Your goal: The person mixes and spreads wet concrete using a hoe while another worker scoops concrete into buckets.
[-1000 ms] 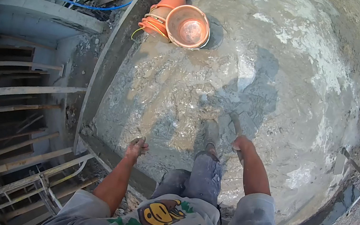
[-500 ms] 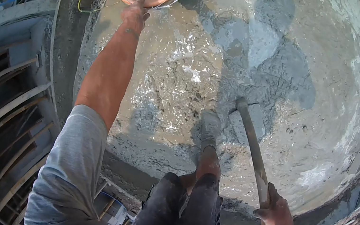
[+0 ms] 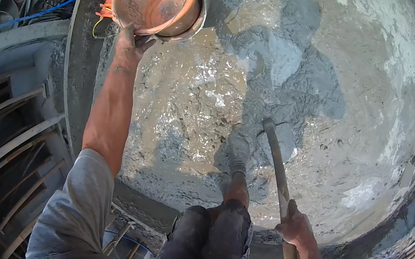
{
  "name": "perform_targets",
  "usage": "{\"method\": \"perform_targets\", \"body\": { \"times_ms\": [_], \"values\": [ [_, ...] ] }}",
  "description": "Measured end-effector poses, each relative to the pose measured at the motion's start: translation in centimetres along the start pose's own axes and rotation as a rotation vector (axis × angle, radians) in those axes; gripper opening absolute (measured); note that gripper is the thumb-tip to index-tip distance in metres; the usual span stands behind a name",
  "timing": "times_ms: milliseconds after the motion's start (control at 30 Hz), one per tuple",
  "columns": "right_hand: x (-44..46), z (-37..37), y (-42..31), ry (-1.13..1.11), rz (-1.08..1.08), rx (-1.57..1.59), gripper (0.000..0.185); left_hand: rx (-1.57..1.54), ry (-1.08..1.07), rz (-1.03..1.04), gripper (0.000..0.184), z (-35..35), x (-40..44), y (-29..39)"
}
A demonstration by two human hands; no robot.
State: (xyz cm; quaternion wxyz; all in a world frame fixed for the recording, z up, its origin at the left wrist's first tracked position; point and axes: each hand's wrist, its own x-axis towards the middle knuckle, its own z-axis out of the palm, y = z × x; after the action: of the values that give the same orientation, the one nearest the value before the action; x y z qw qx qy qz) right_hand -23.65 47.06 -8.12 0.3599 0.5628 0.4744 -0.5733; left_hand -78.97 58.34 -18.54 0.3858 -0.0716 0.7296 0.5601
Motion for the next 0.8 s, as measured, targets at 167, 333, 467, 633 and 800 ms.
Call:
{"method": "perform_targets", "body": {
  "times_ms": [167,333,467,633,800],
  "values": [
    [0.7,3.6,0.7,0.012,-0.049,-0.161,0.061,-0.270,-0.191,0.135,0.037,-8.3,-10.2,2.3],
    [1.7,4.4,2.3,0.014,-0.063,-0.223,0.062,-0.315,-0.069,-0.018,0.040,-20.0,-18.1,-2.6],
    [2.1,4.5,2.1,0.002,-0.057,-0.228,0.064,-0.145,0.180,-0.217,0.035,-25.6,-18.8,-13.9],
    [-0.1,2.9,-1.9,0.049,-0.014,-0.128,0.072,-0.013,0.284,-0.380,0.030,-21.1,-15.1,-27.8],
    [-0.1,3.6,-1.2,0.104,0.007,-0.044,0.082,0.095,0.178,-0.379,0.046,-17.9,-10.5,-34.6]
  ]
}}
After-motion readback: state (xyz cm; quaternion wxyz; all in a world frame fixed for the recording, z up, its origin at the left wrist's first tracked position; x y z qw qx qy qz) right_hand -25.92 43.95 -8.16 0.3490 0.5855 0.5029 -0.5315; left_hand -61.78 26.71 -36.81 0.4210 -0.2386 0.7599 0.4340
